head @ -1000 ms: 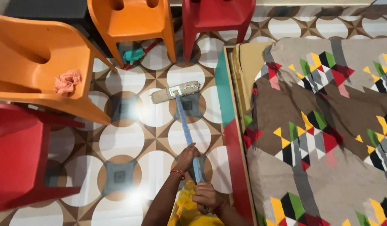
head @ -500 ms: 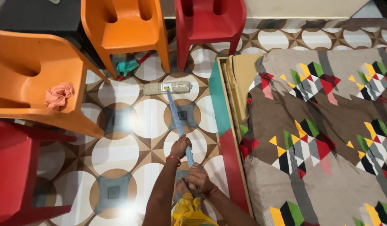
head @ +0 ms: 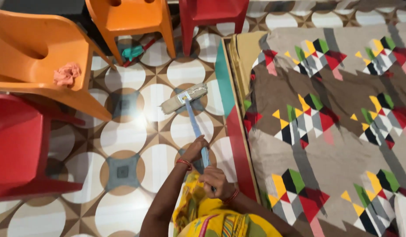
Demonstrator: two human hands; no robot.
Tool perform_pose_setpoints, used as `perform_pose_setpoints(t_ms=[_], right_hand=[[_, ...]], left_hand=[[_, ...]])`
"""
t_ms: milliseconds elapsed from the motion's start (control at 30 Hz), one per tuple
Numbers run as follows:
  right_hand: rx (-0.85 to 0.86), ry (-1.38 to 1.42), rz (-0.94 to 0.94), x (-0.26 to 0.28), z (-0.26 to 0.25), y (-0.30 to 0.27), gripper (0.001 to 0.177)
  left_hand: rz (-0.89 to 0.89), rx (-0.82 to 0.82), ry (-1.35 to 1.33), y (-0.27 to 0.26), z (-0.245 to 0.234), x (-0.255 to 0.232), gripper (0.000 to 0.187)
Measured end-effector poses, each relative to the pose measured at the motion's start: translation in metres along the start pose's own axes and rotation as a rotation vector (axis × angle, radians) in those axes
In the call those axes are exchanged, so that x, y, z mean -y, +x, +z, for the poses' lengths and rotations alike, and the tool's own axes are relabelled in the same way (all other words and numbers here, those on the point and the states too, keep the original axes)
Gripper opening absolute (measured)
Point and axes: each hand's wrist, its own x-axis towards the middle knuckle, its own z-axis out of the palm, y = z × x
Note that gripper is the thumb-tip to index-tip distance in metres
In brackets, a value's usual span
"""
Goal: The person mops a patterned tiled floor using a flat mop. They move the mop back and forth across the floor, navigating around several plastic chairs and a bed.
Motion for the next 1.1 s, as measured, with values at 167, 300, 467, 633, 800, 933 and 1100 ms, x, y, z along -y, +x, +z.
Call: perform_pose_setpoints(t_ms=[167,300,467,633,800,933,1100], right_hand=[[-0.022,0.017,-0.029,0.008,0.004,-0.005,0.011],[-0.073,0.027,-0.229,-0.011,0.022,-0.003,0.015],[0.06,0.025,-0.177,-0.007,0.027,-0.005,0.008],[-0.04,0.037,-0.124,-0.042,0.027,0.007,0.01],[-0.058,0.028,-0.045,-0.093,0.038,-0.006,0.006],[0.027,-0.006,-0.033,-0.136,0.037,-0.012,0.008],[-0.016,-0.056,-0.051,-0.165,0.03,-0.007,0.008]], left_hand=[[0.0,0.043,-0.041,-0.011,-0.005,-0.009,0.014],[0.088,0.001,0.002,-0.018,-0.009,-0.01,0.021],[-0.035,-0.004,-0.093,-0.03,-0.014,-0.004,0.016],[0.051,-0.095,0.029,-0.005,-0.021,0.019,0.021],[0.011,-0.025,-0.013,0.039,-0.028,0.05,0.013],[-0.081,0.044,0.126,0.07,-0.037,0.066,0.014],[-0.113,-0.015,0.193,0.094,-0.044,0.063,0.021]])
